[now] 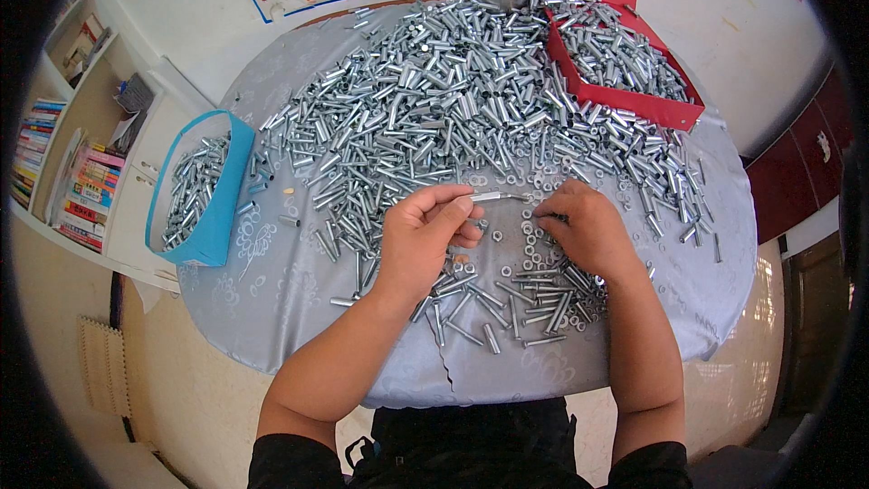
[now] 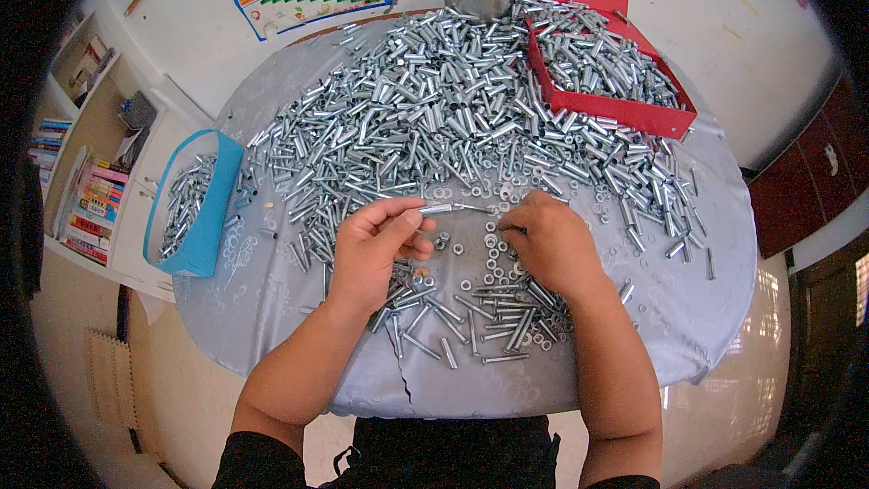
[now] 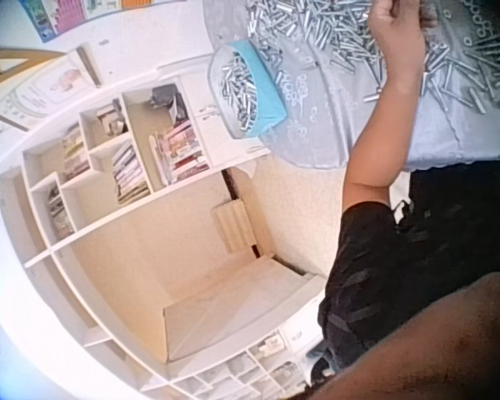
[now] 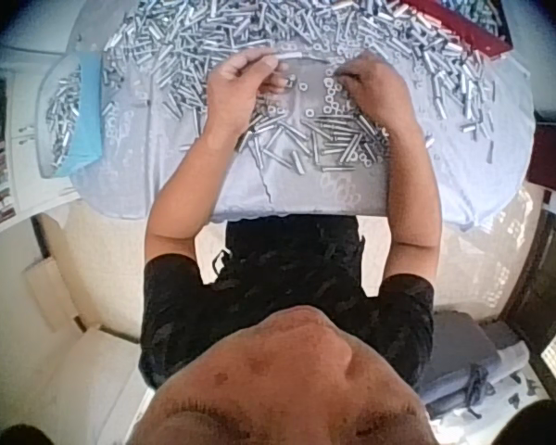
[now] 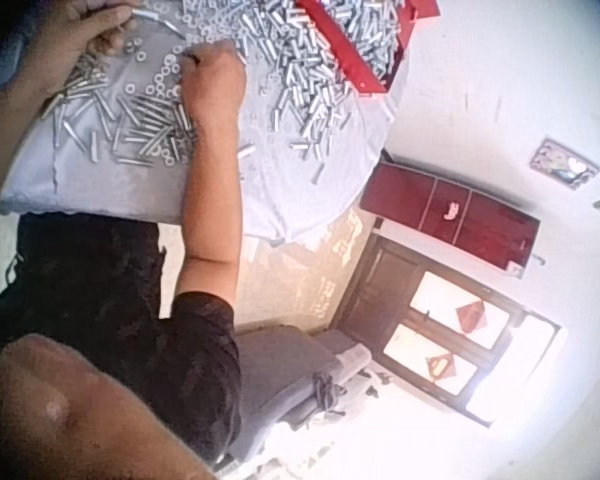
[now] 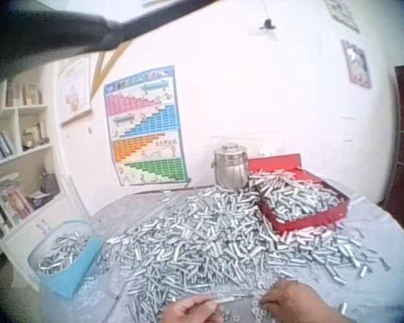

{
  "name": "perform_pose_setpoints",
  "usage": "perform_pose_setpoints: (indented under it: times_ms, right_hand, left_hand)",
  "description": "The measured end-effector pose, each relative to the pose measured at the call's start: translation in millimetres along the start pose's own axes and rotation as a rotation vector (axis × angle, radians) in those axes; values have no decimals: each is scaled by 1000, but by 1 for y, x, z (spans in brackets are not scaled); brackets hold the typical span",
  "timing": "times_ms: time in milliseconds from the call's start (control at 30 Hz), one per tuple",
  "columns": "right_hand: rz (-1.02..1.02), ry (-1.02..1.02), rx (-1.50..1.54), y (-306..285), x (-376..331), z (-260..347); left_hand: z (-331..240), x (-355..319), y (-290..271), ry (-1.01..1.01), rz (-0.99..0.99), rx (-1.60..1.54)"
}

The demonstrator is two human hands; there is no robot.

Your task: The person repeatedly picks up a bolt and a washer from a large pile on a table. They insert the washer onto the bolt and tighten it by hand. The assembled fasteners are placed into a red container on the table.

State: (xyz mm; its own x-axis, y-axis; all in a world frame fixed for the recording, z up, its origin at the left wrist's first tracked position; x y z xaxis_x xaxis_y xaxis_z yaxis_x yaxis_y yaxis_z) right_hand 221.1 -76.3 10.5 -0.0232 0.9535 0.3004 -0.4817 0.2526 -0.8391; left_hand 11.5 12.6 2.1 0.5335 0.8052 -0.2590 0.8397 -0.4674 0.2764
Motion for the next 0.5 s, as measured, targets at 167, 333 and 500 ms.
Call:
perform_pose_setpoints:
  times_ms: [167,333,500]
  right_hand:
    - [28,6,-20,-4,-1,4]
    - [59,-19,-33,-6,-3,4]
    - [76,-35,-16,-7,-3,4]
  left_hand:
    - [0,0,0,-1,6,18]
    - [-1,-1,0,-5,6,18]
    - [-1,-1,1,-18,1,23]
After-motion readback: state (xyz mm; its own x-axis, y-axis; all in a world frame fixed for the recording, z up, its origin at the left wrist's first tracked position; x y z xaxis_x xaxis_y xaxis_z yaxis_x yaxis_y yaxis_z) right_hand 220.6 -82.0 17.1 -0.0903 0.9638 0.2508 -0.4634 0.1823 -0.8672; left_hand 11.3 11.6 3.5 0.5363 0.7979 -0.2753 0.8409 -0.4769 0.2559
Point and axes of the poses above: each hand's wrist, its own x-axis towards the middle knuckle, its own y-axis out of the palm, z = x × y, the point moved 2 cm from there along x, towards the middle knuckle, and after that the axes turned 10 degrees about -y, right-handed, at the moved point
